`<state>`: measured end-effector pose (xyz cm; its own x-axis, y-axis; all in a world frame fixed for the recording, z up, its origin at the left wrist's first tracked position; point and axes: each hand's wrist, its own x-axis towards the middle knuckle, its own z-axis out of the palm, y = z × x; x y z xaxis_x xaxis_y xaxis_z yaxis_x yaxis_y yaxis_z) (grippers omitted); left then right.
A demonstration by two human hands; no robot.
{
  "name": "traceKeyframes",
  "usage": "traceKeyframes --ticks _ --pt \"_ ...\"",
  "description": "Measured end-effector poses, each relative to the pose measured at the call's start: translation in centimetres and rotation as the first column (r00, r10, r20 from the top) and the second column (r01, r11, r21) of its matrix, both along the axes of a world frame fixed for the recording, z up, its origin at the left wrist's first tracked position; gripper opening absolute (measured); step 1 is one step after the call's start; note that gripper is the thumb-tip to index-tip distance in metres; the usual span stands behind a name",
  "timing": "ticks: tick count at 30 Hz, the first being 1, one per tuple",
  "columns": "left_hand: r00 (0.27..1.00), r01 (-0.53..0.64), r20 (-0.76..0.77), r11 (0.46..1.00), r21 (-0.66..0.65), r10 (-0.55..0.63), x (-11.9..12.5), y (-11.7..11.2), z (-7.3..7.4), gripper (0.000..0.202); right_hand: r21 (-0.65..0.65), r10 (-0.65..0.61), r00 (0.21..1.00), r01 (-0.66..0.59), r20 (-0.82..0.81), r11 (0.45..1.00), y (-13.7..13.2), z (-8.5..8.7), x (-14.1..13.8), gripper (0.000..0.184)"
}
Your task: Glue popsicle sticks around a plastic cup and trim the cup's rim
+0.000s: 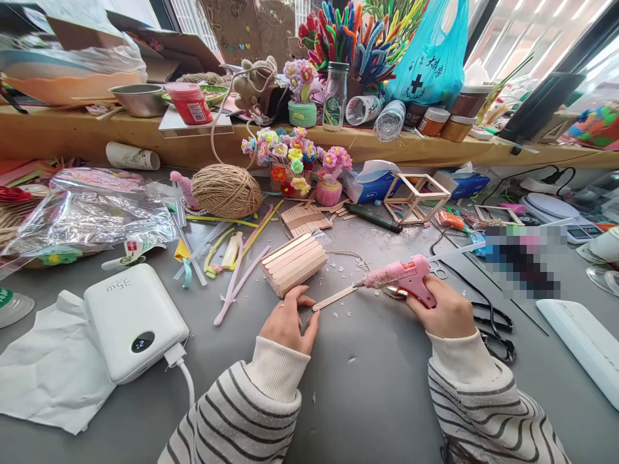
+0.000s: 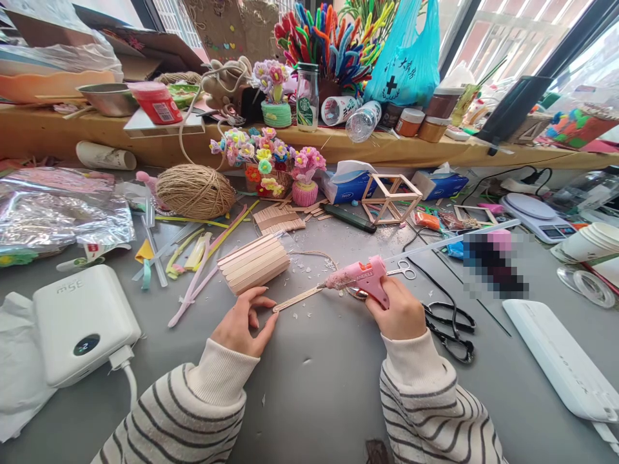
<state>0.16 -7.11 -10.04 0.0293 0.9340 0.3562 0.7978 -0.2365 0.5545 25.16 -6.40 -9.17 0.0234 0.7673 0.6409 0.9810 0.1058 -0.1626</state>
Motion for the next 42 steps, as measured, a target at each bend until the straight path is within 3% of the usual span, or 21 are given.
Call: traceKeyframes --ticks 31,42 --pt "1.0 -0.026 0.008 0.999 0.039 0.026 0.09 0.09 -0.38 0.036 0.053 0.007 0.999 -0.01 0.048 0.999 0.03 0.07 0.07 0.011" --pt "1.0 0.013 0.019 1.0 0.023 -0.014 -0.11 0.2 -0.55 0.036 0.052 0.01 0.997 -0.014 0.076 0.999 0.06 -0.02 0.21 0.012"
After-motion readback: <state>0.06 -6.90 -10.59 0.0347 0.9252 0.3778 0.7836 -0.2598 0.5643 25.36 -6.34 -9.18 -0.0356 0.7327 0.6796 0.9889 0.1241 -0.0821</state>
